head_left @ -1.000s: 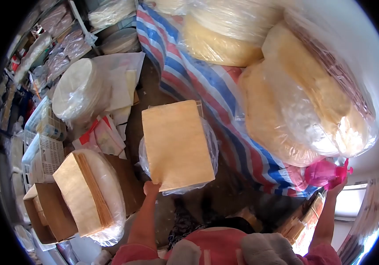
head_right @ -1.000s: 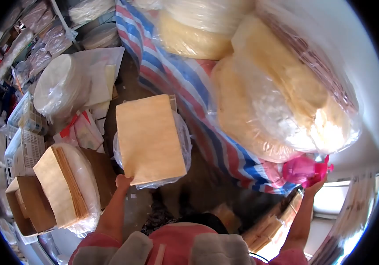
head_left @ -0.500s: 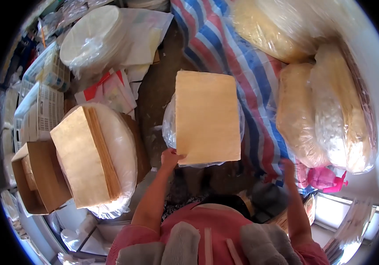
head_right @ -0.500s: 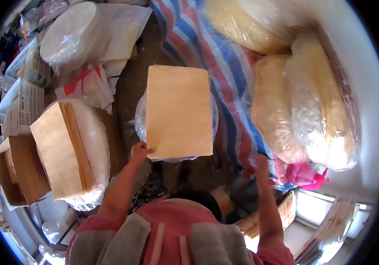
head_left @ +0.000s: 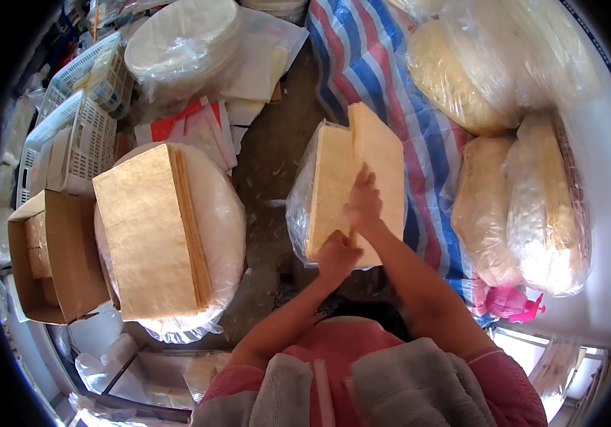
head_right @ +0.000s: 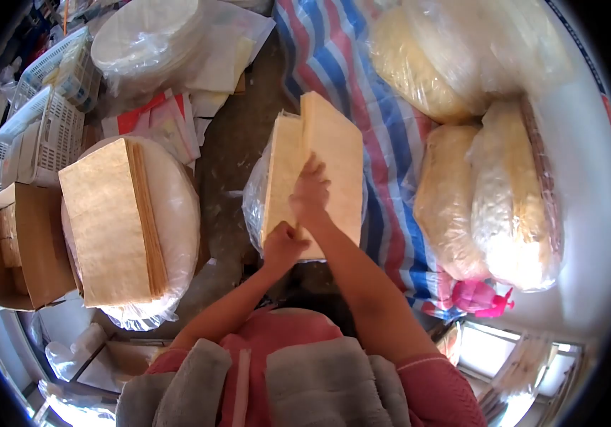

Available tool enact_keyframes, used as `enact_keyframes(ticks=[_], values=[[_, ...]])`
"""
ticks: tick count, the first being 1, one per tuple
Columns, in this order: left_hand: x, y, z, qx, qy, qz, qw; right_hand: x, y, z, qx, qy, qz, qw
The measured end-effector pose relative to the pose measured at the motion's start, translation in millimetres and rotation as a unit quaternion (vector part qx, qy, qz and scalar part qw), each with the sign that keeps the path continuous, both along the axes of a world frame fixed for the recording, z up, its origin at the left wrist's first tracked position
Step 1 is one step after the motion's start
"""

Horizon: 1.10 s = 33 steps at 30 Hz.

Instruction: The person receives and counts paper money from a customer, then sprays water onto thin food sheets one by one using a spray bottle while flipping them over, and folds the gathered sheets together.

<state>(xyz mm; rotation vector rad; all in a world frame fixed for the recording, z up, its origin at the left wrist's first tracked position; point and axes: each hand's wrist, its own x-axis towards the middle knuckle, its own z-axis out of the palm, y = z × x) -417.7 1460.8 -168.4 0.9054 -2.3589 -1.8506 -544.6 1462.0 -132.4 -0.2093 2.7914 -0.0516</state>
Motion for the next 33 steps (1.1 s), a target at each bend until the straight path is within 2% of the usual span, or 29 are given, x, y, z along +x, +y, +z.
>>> enact_keyframes(ticks=[1, 3, 4, 5, 7, 8, 10, 11, 13, 14, 16, 19, 21, 22, 24, 25, 26, 29, 33], values=[[-2, 1, 11, -0.006, 0.016, -0.028, 0.999, -6, 11, 10, -0.007, -0.003, 0.0, 1.0], [-5, -1, 32, 0.108, 0.088, -0.106, 0.984, -23, 50, 22, -0.053, 0.047, 0.0, 0.997], [-5, -1, 38, 0.164, 0.122, -0.146, 0.968, -36, 75, 39, -0.14, 0.09, 0.069, 0.984], [-5, 1, 35, 0.181, 0.147, -0.13, 0.964, -50, 101, 56, -0.225, 0.134, 0.138, 0.955], [-8, -1, 14, 0.211, 0.198, -0.105, 0.951, -76, 151, 70, -0.165, 0.155, 0.099, 0.969], [-9, -8, 11, 0.236, 0.154, -0.119, 0.952, -74, 152, 90, -0.199, 0.15, 0.094, 0.964], [-18, -16, 11, 0.261, 0.188, -0.108, 0.941, -63, 166, 133, -0.265, 0.136, 0.075, 0.952], [-25, -17, 15, 0.273, 0.201, -0.108, 0.934, -49, 172, 139, -0.269, 0.168, 0.081, 0.945], [-40, -17, 35, 0.355, 0.158, -0.12, 0.913, -24, 165, 141, -0.275, 0.234, 0.103, 0.927], [-48, -17, 43, 0.393, 0.137, -0.119, 0.902, -20, 162, 141, -0.308, 0.22, 0.102, 0.92], [-62, -15, 43, 0.36, 0.097, -0.115, 0.921, -12, 157, 136, -0.379, 0.187, 0.1, 0.901], [-81, -13, 20, 0.306, 0.028, -0.134, 0.942, -21, 165, 97, -0.539, 0.1, 0.087, 0.831], [-89, -5, 16, 0.284, -0.009, -0.099, 0.954, -21, 166, 64, -0.459, 0.069, 0.038, 0.885], [-93, -3, 16, 0.284, -0.064, -0.118, 0.949, -18, 164, 53, -0.417, 0.05, 0.012, 0.908], [-97, 13, -12, 0.287, 0.026, -0.112, 0.951, -10, 157, 59, -0.53, -0.061, -0.041, 0.845], [-93, 19, 1, 0.297, 0.001, -0.115, 0.948, -8, 156, 61, -0.58, -0.116, -0.07, 0.803], [-89, 24, 13, 0.307, -0.024, -0.119, 0.944, -11, 157, 57, -0.648, -0.14, -0.031, 0.748], [-93, 36, 0, 0.282, 0.034, -0.113, 0.952, -12, 152, 46, -0.574, -0.026, -0.026, 0.818], [-94, 48, -19, 0.245, 0.093, -0.102, 0.96, -10, 150, 47, -0.527, -0.035, -0.036, 0.849]])
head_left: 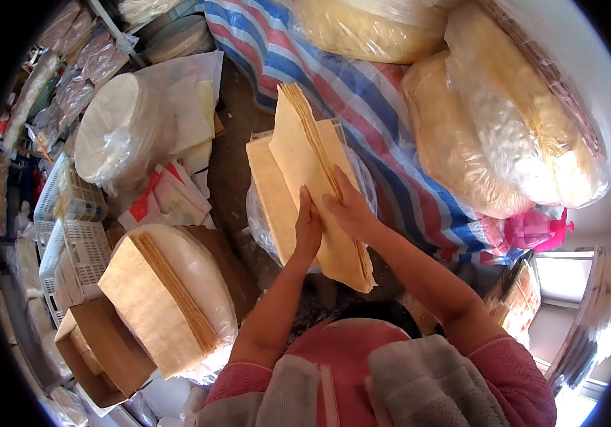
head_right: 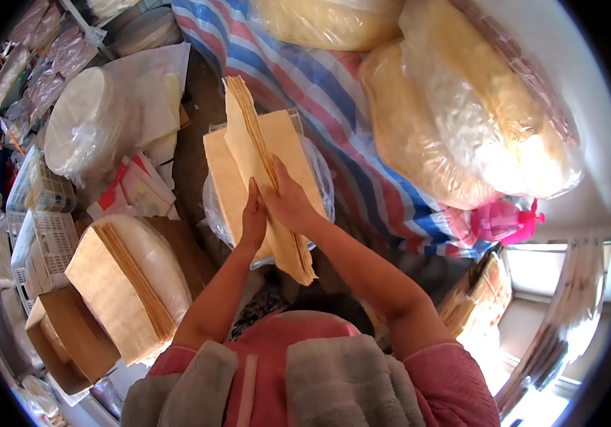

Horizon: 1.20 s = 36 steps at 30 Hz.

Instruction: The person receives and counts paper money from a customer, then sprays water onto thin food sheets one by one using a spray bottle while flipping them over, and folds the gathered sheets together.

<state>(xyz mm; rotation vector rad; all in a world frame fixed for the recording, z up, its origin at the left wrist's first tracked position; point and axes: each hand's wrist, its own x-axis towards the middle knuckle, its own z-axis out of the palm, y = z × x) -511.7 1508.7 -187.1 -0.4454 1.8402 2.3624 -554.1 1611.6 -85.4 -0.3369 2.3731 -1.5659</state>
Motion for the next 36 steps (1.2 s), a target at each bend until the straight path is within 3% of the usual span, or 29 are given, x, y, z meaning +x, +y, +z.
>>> enact_keyframes(ticks=[8, 11, 15, 17, 20, 23, 28, 36], values=[[-7, -2, 2, -0.008, -0.025, -0.002, 1.0, -2, -15, -1, 0.042, 0.049, 0.026, 0.998], [-4, -7, -24, 0.038, 0.016, 0.002, 0.999, 5, -33, 8, 0.041, 0.002, 0.032, 0.999], [-7, -27, -36, -0.013, -0.006, -0.019, 1.0, 5, -35, 11, 0.008, -0.023, 0.056, 0.998], [-1, -45, -20, -0.102, -0.016, -0.078, 0.992, 4, -28, 8, -0.043, -0.049, 0.089, 0.994], [25, -59, 59, 0.127, -0.098, -0.007, 0.987, -1, -17, 37, -0.033, -0.201, 0.13, 0.97], [40, -63, 102, 0.079, -0.075, -0.087, 0.99, -6, -5, 39, -0.013, -0.198, 0.158, 0.967], [32, -36, 119, -0.078, -0.055, -0.094, 0.991, 3, 12, 25, -0.055, -0.276, 0.193, 0.94], [22, -13, 115, -0.055, -0.035, -0.05, 0.997, 2, 27, 16, -0.136, -0.302, 0.182, 0.926]])
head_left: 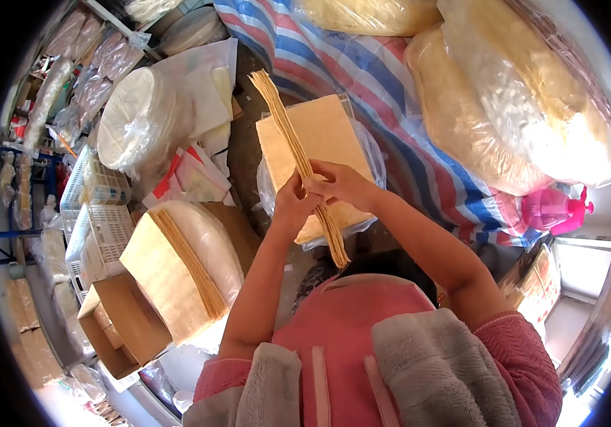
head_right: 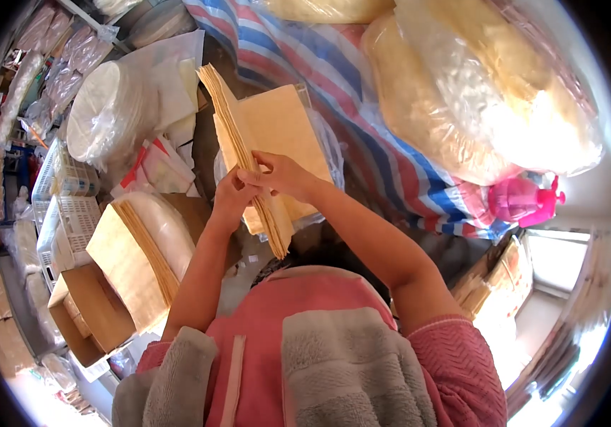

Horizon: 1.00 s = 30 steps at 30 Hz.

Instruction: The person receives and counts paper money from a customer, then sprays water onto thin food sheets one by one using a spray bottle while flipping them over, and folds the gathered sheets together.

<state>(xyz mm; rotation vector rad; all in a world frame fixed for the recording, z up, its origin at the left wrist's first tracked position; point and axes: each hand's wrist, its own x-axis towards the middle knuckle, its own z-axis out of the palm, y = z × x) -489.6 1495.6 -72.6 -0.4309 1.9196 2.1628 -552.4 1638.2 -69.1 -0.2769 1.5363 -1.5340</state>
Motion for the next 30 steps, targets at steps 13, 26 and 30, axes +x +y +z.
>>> enact_keyframes(ticks=[13, 26, 30], values=[[11, -22, -33, 0.072, 0.025, 0.024, 0.997, 21, 3, -19, -0.075, 0.068, 0.033, 0.994], [33, -23, -4, 0.131, 0.027, -0.049, 0.99, 33, 11, -1, -0.051, 0.08, 0.073, 0.993], [32, -22, -5, 0.145, 0.032, -0.046, 0.988, 32, 17, -2, -0.037, 0.038, 0.072, 0.996]])
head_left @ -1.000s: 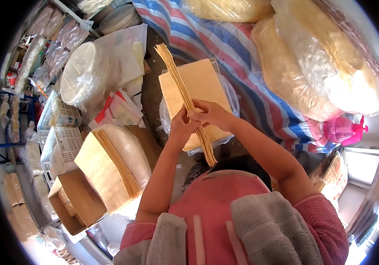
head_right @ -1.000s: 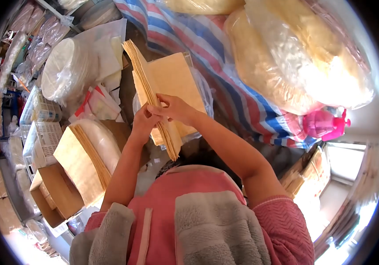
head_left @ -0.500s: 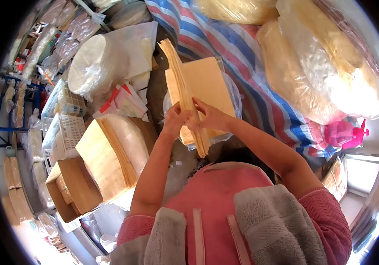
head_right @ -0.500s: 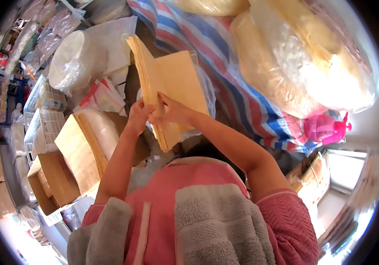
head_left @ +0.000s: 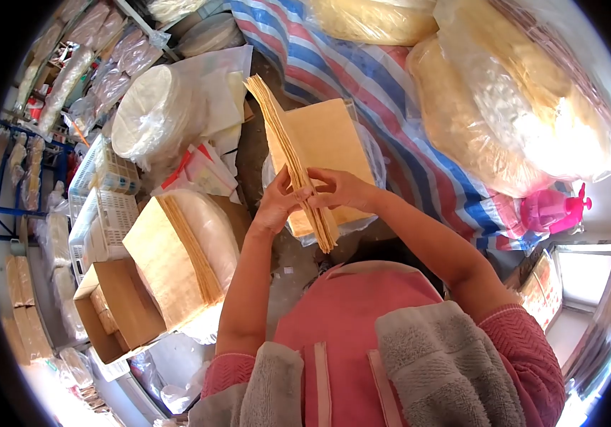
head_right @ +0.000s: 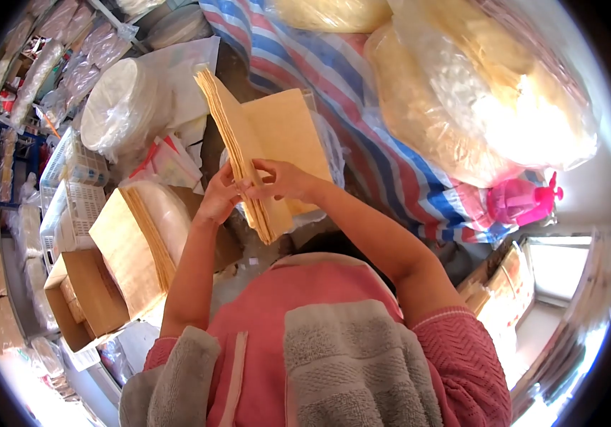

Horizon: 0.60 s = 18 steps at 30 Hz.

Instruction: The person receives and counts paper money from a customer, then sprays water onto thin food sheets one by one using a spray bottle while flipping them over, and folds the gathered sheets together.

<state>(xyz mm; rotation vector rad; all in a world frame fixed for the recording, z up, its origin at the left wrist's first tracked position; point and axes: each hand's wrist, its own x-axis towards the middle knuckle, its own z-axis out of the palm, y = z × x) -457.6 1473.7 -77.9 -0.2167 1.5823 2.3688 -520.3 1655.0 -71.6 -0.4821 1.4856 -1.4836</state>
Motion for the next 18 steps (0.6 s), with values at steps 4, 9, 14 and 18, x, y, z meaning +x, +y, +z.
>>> enact_keyframes(ticks=[4, 9, 14, 18], values=[[-4, 3, 1, -0.003, 0.002, -0.002, 1.0, 0, 6, 0, 0.012, -0.039, -0.03, 0.999], [-7, 6, 5, -0.003, 0.001, -0.003, 1.0, -1, 7, -12, -0.006, -0.049, -0.082, 0.995], [-11, 9, 7, -0.065, -0.014, -0.013, 0.998, 2, -4, -11, 0.013, 0.089, -0.119, 0.989], [-16, 9, -8, -0.102, -0.008, -0.003, 0.995, 1, -9, 3, 0.054, 0.129, -0.093, 0.986]])
